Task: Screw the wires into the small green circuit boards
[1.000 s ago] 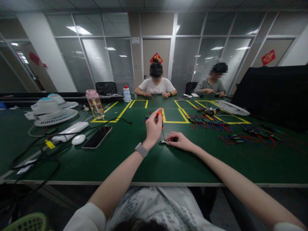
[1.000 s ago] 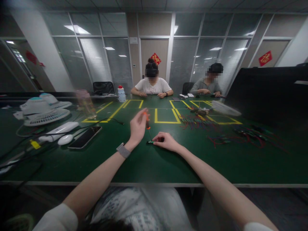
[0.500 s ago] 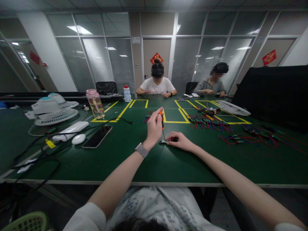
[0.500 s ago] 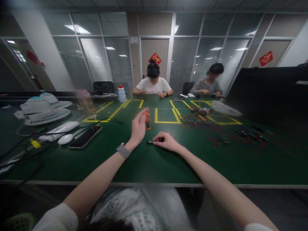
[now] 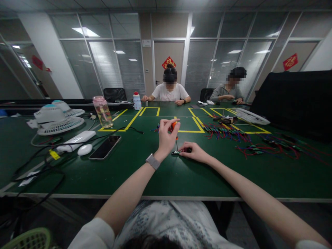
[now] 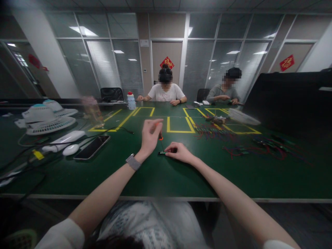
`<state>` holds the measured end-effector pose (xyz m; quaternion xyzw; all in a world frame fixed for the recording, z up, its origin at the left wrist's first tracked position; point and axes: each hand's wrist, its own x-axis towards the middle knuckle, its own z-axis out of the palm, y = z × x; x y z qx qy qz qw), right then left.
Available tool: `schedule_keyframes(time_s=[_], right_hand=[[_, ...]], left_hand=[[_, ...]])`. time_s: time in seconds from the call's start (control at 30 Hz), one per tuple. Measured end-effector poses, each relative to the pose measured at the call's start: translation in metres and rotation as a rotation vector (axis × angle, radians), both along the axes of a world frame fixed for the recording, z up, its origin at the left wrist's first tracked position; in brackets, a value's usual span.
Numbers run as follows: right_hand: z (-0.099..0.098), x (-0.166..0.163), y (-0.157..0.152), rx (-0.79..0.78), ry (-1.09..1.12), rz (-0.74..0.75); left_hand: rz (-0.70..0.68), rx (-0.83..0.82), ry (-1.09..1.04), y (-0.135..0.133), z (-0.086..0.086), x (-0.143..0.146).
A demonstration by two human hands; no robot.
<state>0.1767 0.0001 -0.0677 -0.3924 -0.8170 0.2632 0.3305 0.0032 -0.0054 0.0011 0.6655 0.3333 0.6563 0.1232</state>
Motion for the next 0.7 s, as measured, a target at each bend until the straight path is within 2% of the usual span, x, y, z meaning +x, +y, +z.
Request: schedule_keyframes(time_s=[0.17, 0.33, 0.57, 0.7], right_hand=[[0.0008, -0.0001, -0.0007, -0.002, 0.005, 0.002], [0.0015, 0.0000, -0.0008, -0.003, -0.007, -0.003], [0.0008, 0.0002, -0.0002, -0.003, -0.009, 0.000], [0.0005, 0.0003, 0.0003, 0.001, -0.003, 0.003]], left_hand=[[-0.098, -0.009, -0.013, 0.0034, -0.0018, 0.0008], [-0.178, -0.115, -0.129, 0.0082, -0.0070, 0.0037], [-0.040, -0.008, -0.022, 0.0034, -0.0035, 0.0014], [-0.012, -0.023, 0.006, 0.0007, -0.0006, 0.0006]])
